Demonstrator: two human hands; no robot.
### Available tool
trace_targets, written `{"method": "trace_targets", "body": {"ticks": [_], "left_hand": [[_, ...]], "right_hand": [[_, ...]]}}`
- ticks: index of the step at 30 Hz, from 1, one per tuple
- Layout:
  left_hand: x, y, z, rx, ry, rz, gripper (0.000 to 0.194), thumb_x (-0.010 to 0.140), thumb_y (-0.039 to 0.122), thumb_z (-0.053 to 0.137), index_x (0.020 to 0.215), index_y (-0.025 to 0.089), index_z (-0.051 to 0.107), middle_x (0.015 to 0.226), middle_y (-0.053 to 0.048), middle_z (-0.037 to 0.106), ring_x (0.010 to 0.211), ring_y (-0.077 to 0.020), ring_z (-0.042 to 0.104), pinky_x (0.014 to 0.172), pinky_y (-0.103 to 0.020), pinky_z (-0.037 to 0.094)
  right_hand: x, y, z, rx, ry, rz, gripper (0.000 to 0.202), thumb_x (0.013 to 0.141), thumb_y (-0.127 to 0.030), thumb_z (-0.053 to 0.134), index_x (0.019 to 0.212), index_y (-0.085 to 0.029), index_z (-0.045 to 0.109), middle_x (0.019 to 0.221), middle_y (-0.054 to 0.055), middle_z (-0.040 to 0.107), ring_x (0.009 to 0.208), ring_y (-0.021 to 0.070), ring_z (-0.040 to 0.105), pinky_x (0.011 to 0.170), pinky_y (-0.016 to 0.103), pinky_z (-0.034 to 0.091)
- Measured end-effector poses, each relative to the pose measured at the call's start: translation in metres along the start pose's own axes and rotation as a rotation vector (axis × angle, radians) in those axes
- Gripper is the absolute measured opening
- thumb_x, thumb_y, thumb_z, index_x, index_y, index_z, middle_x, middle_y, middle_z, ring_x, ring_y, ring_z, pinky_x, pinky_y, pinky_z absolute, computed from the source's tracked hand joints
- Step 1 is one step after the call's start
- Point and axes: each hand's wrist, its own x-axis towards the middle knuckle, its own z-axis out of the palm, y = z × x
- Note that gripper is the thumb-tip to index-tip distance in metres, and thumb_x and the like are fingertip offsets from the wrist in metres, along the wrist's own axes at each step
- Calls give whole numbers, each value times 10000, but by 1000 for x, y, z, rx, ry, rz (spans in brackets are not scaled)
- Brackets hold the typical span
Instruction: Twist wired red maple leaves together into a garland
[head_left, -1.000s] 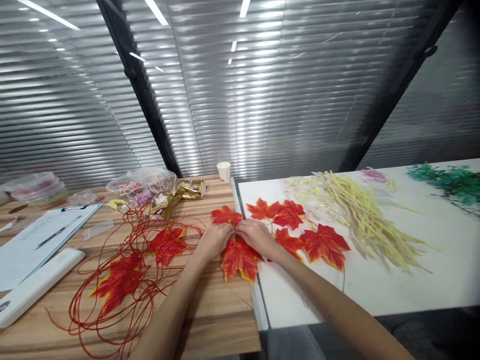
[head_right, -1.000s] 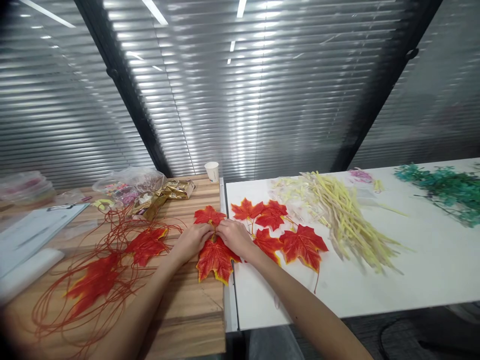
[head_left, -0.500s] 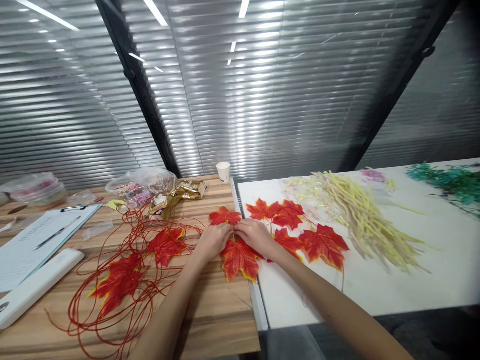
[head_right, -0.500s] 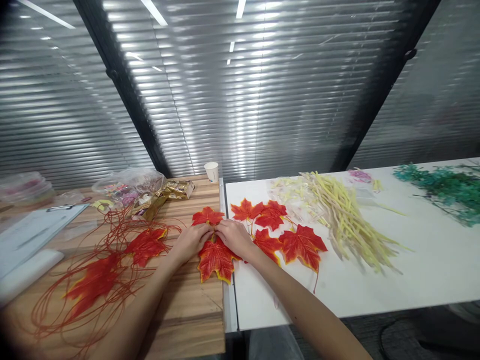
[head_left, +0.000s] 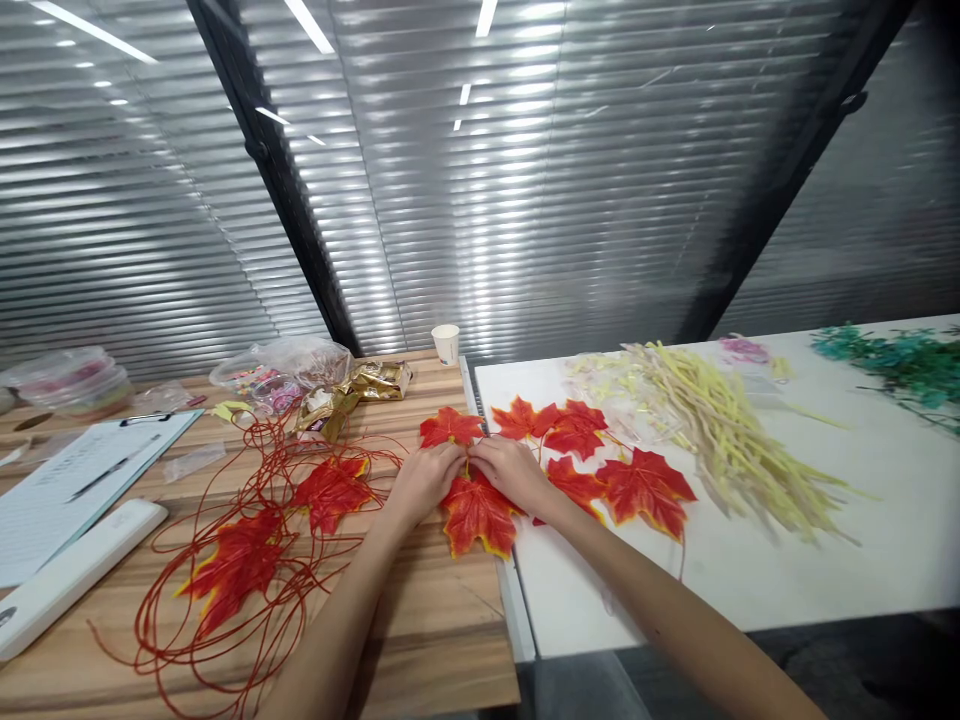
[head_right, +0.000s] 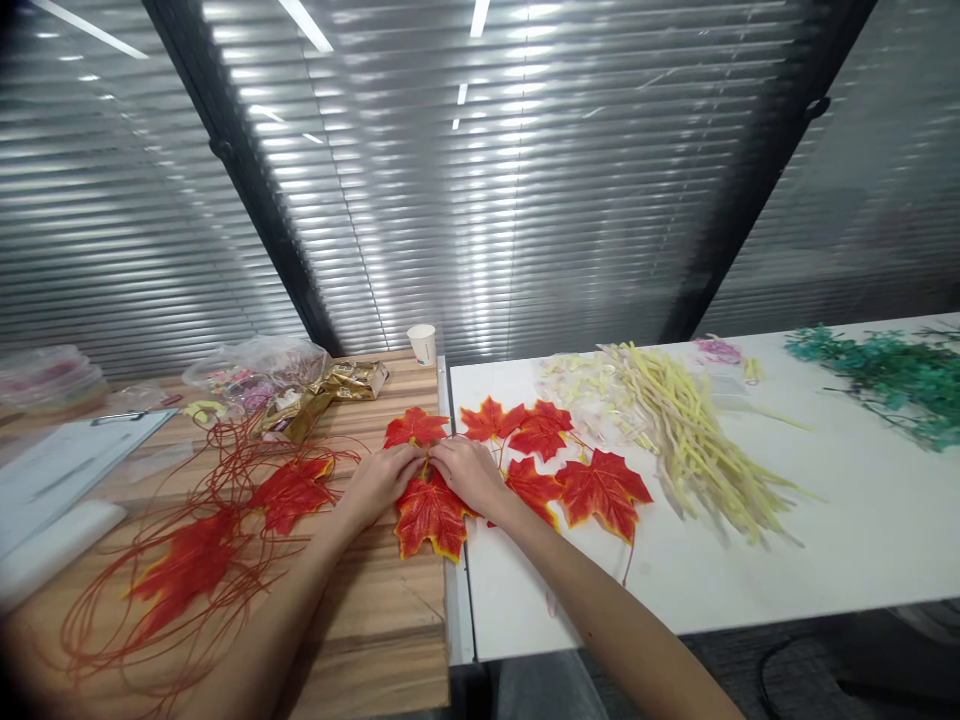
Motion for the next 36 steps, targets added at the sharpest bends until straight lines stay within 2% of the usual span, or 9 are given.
{"method": "trace_targets", "body": {"ticks": [5, 10, 19, 23, 26, 30, 36], "left_hand": [[0, 0, 0, -14, 16, -17, 300, 897, 325, 276, 926, 204, 549, 924, -17, 627, 816, -128, 584, 679, -213, 394], [0, 0, -1, -4, 18, -40, 294, 894, 331, 290, 929, 203, 552, 933, -14, 630, 819, -131, 588, 669, -214, 394], [0, -2, 1, 30, 83, -50, 282, 894, 336, 298, 882, 191, 540, 871, -8, 631, 776, -123, 587, 634, -210, 375], [0, -1, 0, 43, 69, -54, 274, 893, 336, 302, 867, 188, 532, 852, -5, 631, 759, -125, 588, 617, -214, 362], [0, -1, -1, 46, 61, -58, 277, 895, 341, 294, 878, 194, 529, 865, -1, 632, 766, -124, 591, 622, -215, 361], [-1, -2, 1, 38, 68, -66, 296, 900, 352, 276, 897, 199, 528, 878, -3, 632, 793, -125, 592, 634, -213, 365], [0, -2, 0, -1, 53, -82, 279, 900, 334, 281, 929, 207, 528, 901, 0, 633, 802, -129, 593, 643, -214, 374]], "right_hand": [[0, 0, 1, -33, 1, 37, 232, 884, -222, 401, 777, -177, 602, 750, 12, 596, 706, 113, 513, 598, 205, 322], [0, -1, 0, -9, -9, 54, 220, 881, -219, 406, 813, -185, 612, 778, 15, 608, 725, 117, 524, 605, 201, 333], [-2, -3, -1, 172, 27, 113, 257, 875, -204, 381, 1033, -240, 581, 902, 19, 637, 794, 138, 580, 690, 225, 414], [-1, -3, 0, 322, 51, 175, 309, 874, -211, 367, 1130, -244, 535, 989, 26, 632, 849, 150, 594, 756, 255, 434], [1, -4, -1, 433, 73, 172, 282, 873, -250, 379, 1076, -238, 576, 1002, 20, 632, 861, 153, 594, 775, 266, 437], [2, -5, -2, 551, 44, 152, 251, 855, -269, 412, 943, -219, 642, 901, 18, 653, 778, 145, 599, 722, 258, 449], [3, -2, 3, 797, 4, 218, 251, 797, -298, 495, 963, -188, 647, 944, 46, 649, 815, 156, 610, 759, 279, 474]]}}
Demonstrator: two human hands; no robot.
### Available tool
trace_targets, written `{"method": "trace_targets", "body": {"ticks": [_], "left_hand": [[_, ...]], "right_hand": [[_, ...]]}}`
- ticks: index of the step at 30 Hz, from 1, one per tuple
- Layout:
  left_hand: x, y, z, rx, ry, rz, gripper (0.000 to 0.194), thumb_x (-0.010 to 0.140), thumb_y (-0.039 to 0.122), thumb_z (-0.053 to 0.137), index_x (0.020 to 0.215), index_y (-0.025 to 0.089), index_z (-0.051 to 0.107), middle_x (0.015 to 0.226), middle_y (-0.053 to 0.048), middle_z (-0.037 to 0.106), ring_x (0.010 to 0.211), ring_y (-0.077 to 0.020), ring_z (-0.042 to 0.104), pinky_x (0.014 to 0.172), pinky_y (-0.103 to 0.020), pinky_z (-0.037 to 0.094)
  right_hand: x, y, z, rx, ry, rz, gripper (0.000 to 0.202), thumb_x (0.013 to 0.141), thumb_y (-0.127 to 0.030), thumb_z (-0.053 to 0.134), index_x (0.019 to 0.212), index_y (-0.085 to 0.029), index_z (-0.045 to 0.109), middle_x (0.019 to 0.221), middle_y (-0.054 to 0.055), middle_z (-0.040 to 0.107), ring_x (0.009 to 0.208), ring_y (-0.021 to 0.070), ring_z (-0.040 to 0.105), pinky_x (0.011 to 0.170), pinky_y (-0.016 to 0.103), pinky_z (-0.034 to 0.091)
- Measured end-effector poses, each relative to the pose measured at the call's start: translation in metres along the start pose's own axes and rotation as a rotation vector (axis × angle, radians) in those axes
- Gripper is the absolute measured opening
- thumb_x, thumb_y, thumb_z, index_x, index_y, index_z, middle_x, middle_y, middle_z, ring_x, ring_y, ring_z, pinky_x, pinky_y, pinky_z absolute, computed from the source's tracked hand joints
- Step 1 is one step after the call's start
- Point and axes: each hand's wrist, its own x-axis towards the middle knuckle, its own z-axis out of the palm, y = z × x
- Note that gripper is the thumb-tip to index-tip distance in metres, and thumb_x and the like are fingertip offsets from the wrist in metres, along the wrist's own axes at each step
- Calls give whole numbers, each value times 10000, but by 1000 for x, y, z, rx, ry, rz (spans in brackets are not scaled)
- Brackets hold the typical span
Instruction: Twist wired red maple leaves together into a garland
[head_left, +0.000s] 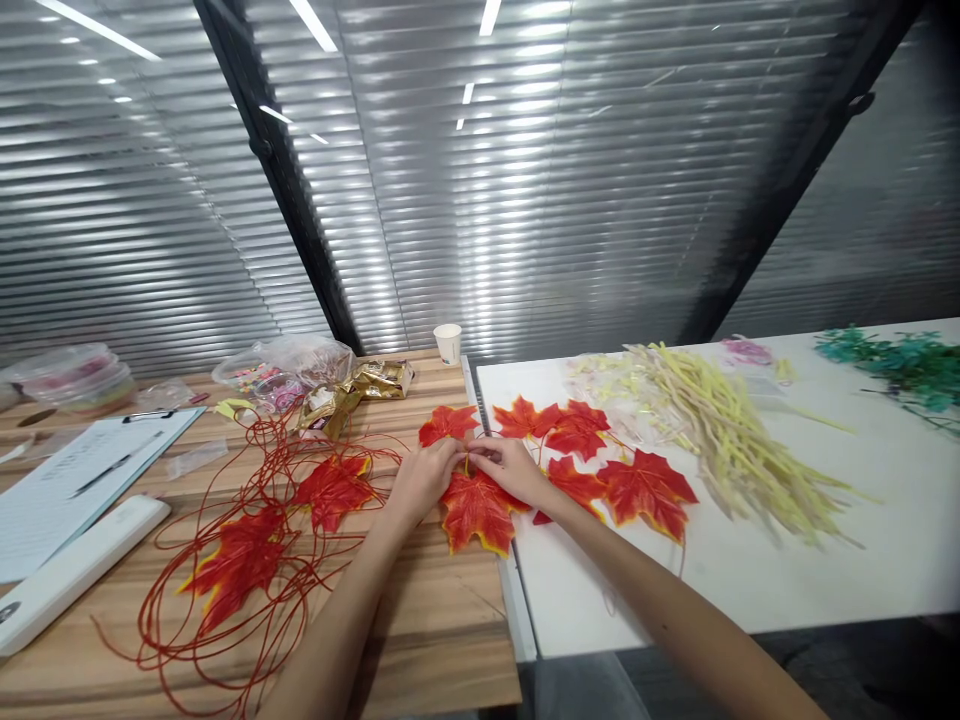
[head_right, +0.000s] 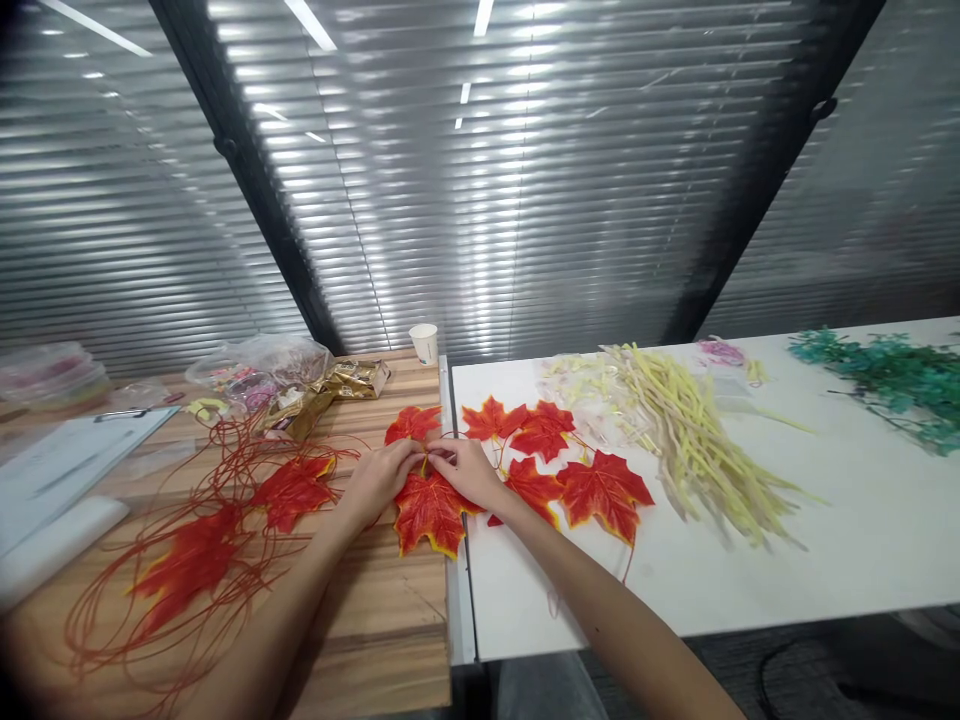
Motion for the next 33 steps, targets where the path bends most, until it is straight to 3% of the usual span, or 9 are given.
{"method": "trace_targets", "body": {"ticks": [12, 19, 24, 33], "left_hand": [[-1, 5, -4, -146, 30, 13, 274, 892, 339, 301, 897, 226, 551, 930, 16, 640, 810, -118, 591, 682, -207, 396], [-2, 9, -7, -202, 35, 28, 273, 881, 332, 331, 992, 229, 558, 1006, -10, 631, 865, -129, 588, 714, -213, 418], [-2, 9, -7, -206, 29, 40, 266, 866, 298, 368, 1051, 234, 548, 1019, -15, 626, 860, -127, 589, 722, -216, 430], [-1, 10, -8, -194, 7, 7, 309, 844, 285, 417, 1137, 264, 514, 1007, -13, 626, 856, -132, 584, 723, -219, 431]], "right_hand": [[3, 9, 0, 273, 34, 155, 275, 732, -352, 573, 931, -180, 656, 988, 52, 636, 884, 169, 591, 809, 303, 447], [3, 8, 1, 465, 71, 244, 304, 689, -393, 623, 897, -175, 655, 949, 57, 641, 869, 170, 593, 794, 297, 449], [3, 6, -1, 472, 102, 267, 337, 629, -394, 673, 877, -167, 654, 890, 56, 652, 809, 163, 603, 769, 296, 461], [5, 5, -3, 463, 169, 245, 295, 630, -316, 667, 881, -164, 631, 856, 44, 655, 805, 148, 606, 768, 278, 466]]}}
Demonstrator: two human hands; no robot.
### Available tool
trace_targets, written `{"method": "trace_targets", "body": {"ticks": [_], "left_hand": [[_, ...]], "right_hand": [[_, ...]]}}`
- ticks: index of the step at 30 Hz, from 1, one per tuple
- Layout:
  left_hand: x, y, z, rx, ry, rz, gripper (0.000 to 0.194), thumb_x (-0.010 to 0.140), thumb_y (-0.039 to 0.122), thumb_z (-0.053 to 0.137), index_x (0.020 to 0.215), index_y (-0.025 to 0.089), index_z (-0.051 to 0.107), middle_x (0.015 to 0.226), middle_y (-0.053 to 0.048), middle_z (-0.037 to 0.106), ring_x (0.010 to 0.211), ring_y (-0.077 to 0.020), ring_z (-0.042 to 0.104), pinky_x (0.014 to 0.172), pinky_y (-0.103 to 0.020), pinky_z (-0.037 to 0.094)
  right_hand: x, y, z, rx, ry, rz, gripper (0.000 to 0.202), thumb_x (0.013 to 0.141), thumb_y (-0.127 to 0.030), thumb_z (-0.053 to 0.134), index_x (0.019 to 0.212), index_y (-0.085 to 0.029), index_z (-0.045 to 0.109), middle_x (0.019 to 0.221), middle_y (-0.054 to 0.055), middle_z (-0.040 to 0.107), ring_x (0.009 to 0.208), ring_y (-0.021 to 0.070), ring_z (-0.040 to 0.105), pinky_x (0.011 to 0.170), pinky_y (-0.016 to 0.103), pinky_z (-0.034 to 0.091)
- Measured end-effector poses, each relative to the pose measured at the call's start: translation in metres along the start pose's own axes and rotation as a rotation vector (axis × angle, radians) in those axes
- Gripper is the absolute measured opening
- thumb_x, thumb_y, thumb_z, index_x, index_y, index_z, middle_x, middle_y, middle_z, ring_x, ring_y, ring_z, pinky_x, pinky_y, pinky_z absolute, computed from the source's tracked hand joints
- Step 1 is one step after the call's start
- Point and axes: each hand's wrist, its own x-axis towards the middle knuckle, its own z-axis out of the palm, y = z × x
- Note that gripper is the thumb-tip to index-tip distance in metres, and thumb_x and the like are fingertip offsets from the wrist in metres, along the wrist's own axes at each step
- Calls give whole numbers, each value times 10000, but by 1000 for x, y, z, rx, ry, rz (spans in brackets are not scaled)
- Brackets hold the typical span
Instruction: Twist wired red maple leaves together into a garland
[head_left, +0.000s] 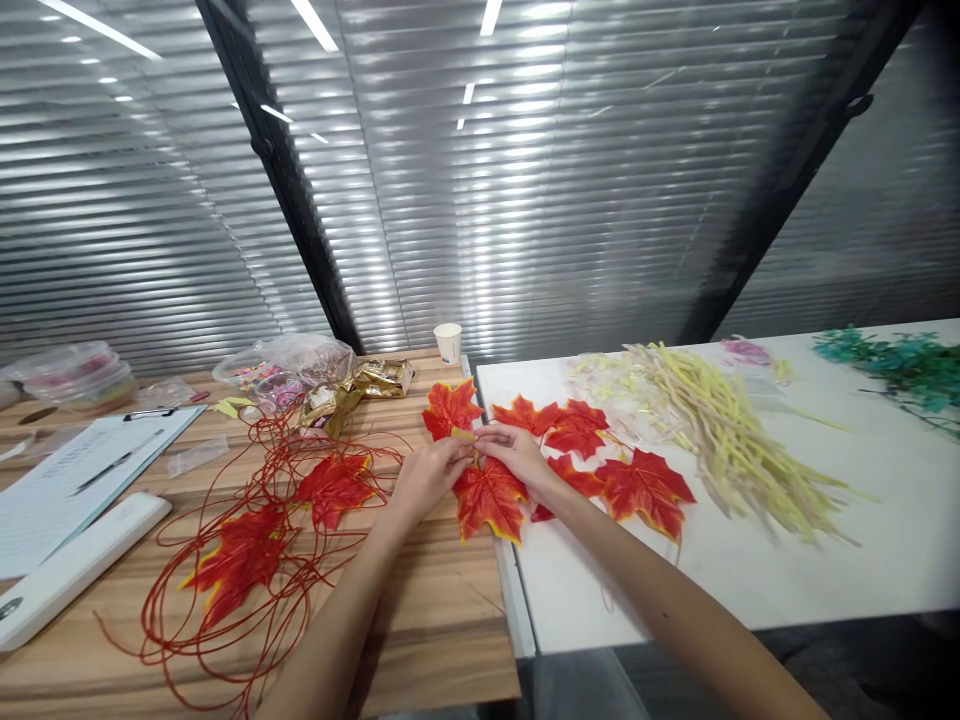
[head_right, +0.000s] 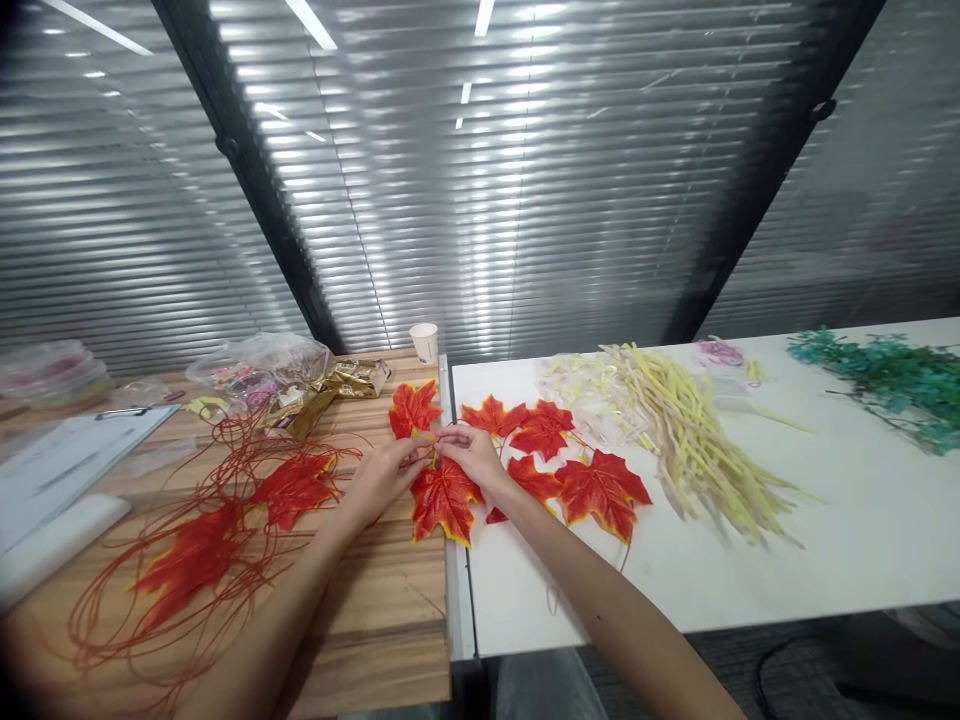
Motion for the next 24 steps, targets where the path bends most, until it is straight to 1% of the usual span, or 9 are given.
{"method": "trace_targets", "body": {"ticks": [2, 4, 6, 8, 12, 17, 20, 24], "left_hand": [[0, -1, 1, 14, 13, 2, 290, 853, 300, 402, 1110, 256, 530, 982, -17, 629, 849, -130, 583, 718, -217, 429], [1, -3, 1, 25, 21, 10, 260, 863, 306, 381, 1034, 235, 563, 965, -18, 630, 848, -129, 581, 715, -217, 424], [1, -4, 2, 30, 29, 21, 254, 871, 304, 361, 946, 212, 586, 956, -22, 630, 852, -129, 577, 713, -216, 419], [1, -5, 3, 32, 38, 23, 264, 875, 305, 350, 909, 202, 591, 944, -26, 631, 847, -126, 574, 710, -213, 415], [1, -5, 3, 74, 47, -12, 278, 878, 314, 344, 896, 199, 596, 911, -28, 633, 812, -120, 575, 680, -201, 400], [0, -3, 0, 142, 59, -30, 292, 883, 345, 331, 917, 211, 588, 875, -22, 630, 786, -120, 579, 615, -192, 366], [0, -3, 0, 176, 67, -34, 299, 886, 348, 320, 912, 215, 586, 875, -20, 625, 784, -123, 573, 587, -194, 346], [0, -4, 0, 185, 67, -18, 305, 889, 336, 308, 909, 208, 583, 880, -25, 622, 778, -124, 568, 592, -203, 344]], "right_hand": [[1, -1, -1, 11, 34, -10, 288, 634, -307, 662, 882, -164, 626, 857, 43, 654, 815, 147, 605, 781, 275, 462], [1, -2, -3, 15, 71, -15, 286, 639, -306, 656, 884, -162, 623, 848, 44, 653, 812, 147, 605, 778, 272, 460], [1, -3, -4, 27, 103, -14, 294, 646, -313, 648, 897, -164, 618, 838, 44, 652, 795, 145, 605, 758, 268, 461], [2, -2, -5, 51, 129, -11, 305, 649, -317, 643, 912, -165, 612, 823, 41, 650, 767, 140, 604, 733, 262, 461], [4, -3, -6, 96, 166, -18, 302, 641, -309, 645, 905, -165, 611, 849, 42, 647, 751, 137, 603, 725, 261, 461], [5, -10, -11, 105, 251, -4, 312, 602, -324, 666, 863, -160, 619, 856, 50, 650, 775, 164, 604, 724, 276, 466], [6, -14, -15, 117, 305, 19, 310, 590, -321, 669, 851, -160, 623, 851, 51, 651, 758, 166, 603, 693, 270, 469], [7, -15, -20, 120, 351, 27, 323, 599, -329, 657, 874, -164, 623, 834, 47, 651, 718, 163, 601, 644, 266, 474]]}}
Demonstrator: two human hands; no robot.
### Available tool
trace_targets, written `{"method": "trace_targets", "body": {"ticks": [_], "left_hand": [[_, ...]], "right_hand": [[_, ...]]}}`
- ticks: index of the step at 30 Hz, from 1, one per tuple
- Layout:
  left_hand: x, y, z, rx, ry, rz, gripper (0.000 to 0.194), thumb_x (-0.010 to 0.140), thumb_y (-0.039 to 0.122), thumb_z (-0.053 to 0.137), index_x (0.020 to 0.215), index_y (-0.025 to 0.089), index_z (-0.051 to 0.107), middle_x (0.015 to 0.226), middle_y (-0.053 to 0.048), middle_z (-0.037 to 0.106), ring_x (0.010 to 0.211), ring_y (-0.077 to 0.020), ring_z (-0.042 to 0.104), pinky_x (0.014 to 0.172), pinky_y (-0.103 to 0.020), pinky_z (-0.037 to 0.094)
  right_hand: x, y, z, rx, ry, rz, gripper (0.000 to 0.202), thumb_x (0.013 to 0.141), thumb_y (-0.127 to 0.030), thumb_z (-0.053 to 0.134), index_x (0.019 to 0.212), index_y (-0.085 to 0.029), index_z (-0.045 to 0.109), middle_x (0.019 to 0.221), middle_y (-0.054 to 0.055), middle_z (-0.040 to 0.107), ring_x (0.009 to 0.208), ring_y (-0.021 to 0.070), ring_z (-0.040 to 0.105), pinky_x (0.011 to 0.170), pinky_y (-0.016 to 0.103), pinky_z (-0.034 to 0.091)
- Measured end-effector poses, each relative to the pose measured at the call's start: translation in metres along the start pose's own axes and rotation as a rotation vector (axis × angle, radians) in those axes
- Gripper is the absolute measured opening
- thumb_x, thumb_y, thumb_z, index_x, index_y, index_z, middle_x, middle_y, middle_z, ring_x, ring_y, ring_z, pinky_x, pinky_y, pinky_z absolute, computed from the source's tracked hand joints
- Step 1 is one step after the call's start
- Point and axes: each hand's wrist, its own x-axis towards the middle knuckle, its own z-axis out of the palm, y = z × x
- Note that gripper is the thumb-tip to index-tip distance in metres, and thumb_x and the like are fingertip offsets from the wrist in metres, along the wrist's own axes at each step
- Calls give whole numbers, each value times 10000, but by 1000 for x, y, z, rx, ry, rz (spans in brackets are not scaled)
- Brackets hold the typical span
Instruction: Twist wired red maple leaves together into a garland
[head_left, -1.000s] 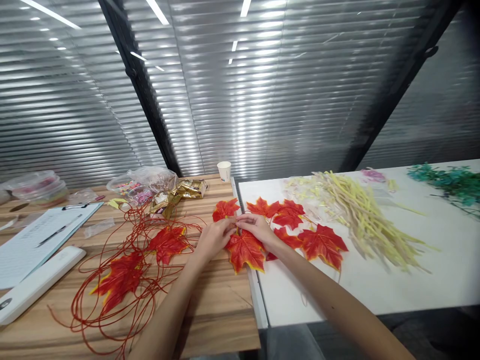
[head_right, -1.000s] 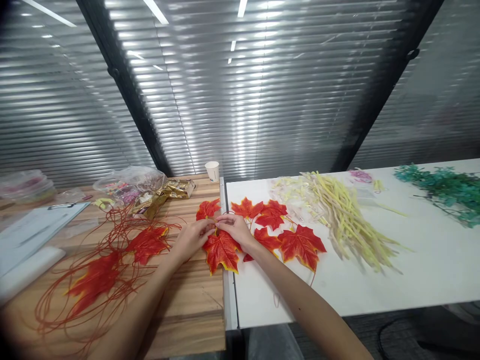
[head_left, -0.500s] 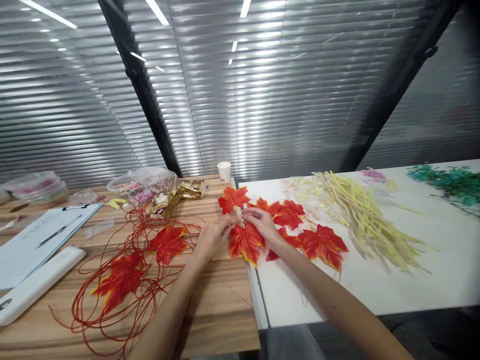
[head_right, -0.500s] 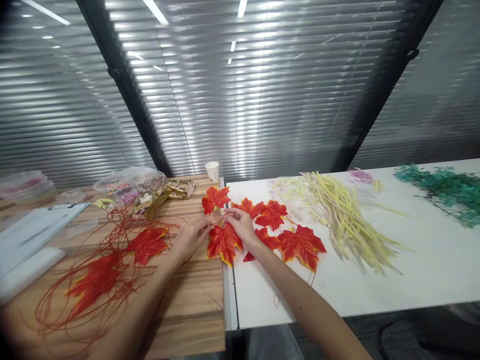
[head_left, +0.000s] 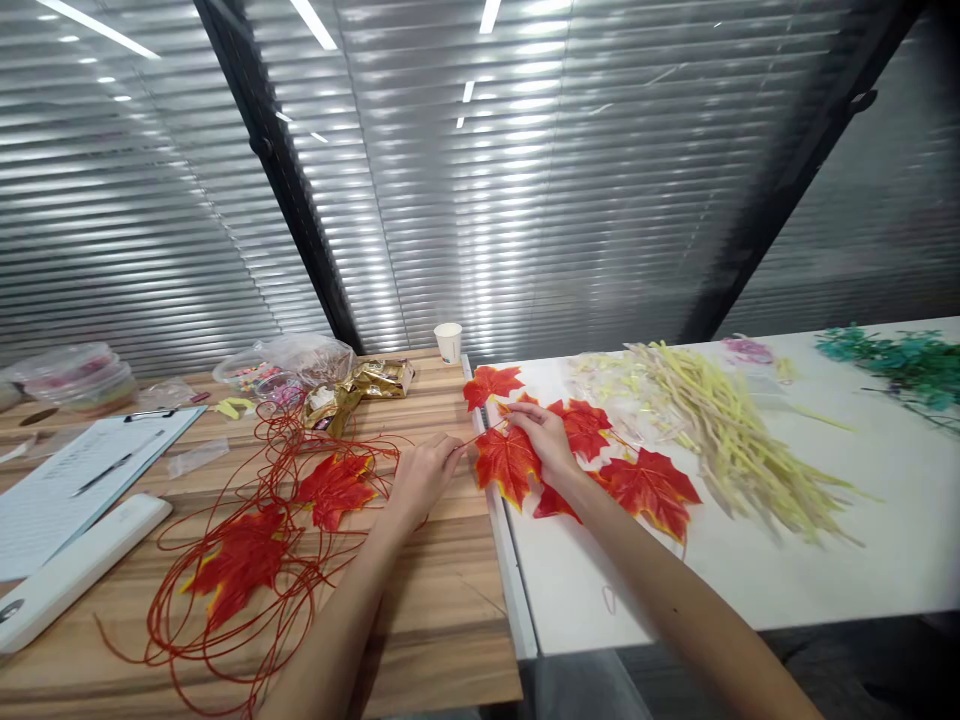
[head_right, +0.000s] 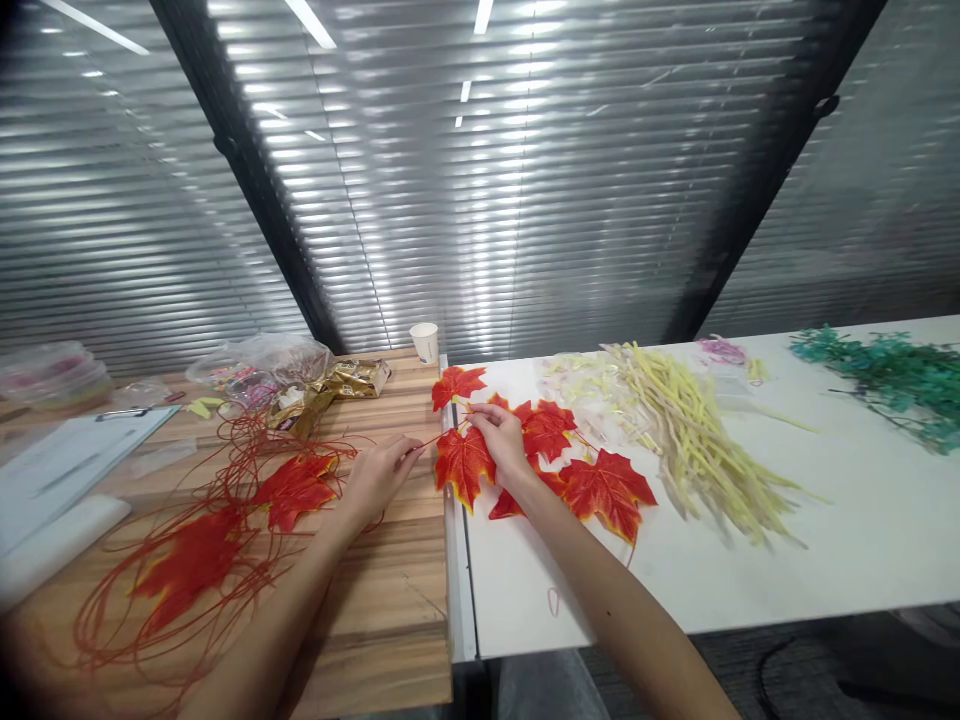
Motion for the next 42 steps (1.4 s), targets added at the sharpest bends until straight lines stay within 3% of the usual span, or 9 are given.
{"method": "trace_targets", "body": {"ticks": [12, 21, 30, 33, 36, 39, 42], "left_hand": [[0, 0, 2, 13, 13, -2, 314, 892, 339, 302, 891, 203, 585, 864, -28, 624, 773, -124, 568, 590, -203, 345], [0, -1, 3, 35, 14, 15, 311, 891, 341, 303, 893, 202, 581, 861, -29, 633, 774, -128, 575, 625, -201, 365], [0, -5, 8, 70, 29, 47, 287, 891, 319, 315, 866, 203, 577, 840, -15, 631, 758, -129, 571, 613, -210, 350], [1, -4, 8, 80, 36, 51, 279, 889, 316, 324, 859, 203, 578, 834, -16, 629, 747, -124, 568, 599, -207, 345], [1, -4, 8, 81, 48, 56, 279, 889, 316, 326, 856, 201, 578, 833, -17, 627, 744, -120, 565, 590, -205, 337], [1, -3, 8, 83, 57, 67, 274, 888, 309, 333, 841, 196, 578, 820, -13, 625, 744, -118, 564, 583, -202, 330], [1, -3, 8, 86, 71, 76, 269, 887, 304, 338, 829, 196, 577, 806, -6, 622, 733, -112, 565, 588, -200, 333]], "right_hand": [[11, -6, -12, 25, 188, -42, 304, 580, -279, 642, 860, -161, 634, 898, 56, 649, 795, 182, 607, 685, 280, 489], [21, -4, -20, -62, 302, -158, 309, 610, -286, 582, 884, -149, 625, 899, 62, 647, 824, 177, 599, 733, 288, 473], [30, 6, -29, -214, 241, -153, 302, 619, -270, 564, 888, -143, 617, 838, 54, 644, 732, 165, 585, 697, 285, 443], [31, 4, -32, -358, 222, -186, 303, 654, -286, 546, 915, -149, 614, 813, 49, 640, 715, 168, 577, 695, 293, 433], [28, 0, -34, -610, 259, -285, 276, 692, -271, 522, 926, -157, 612, 792, 48, 627, 732, 178, 562, 722, 314, 421], [19, -5, -28, -821, 300, -511, 251, 748, -243, 473, 948, -164, 603, 900, 70, 610, 868, 206, 528, 796, 343, 400], [7, -5, -16, -930, 206, -754, 256, 795, -197, 426, 988, -160, 591, 979, 76, 585, 956, 208, 484, 849, 352, 386]]}}
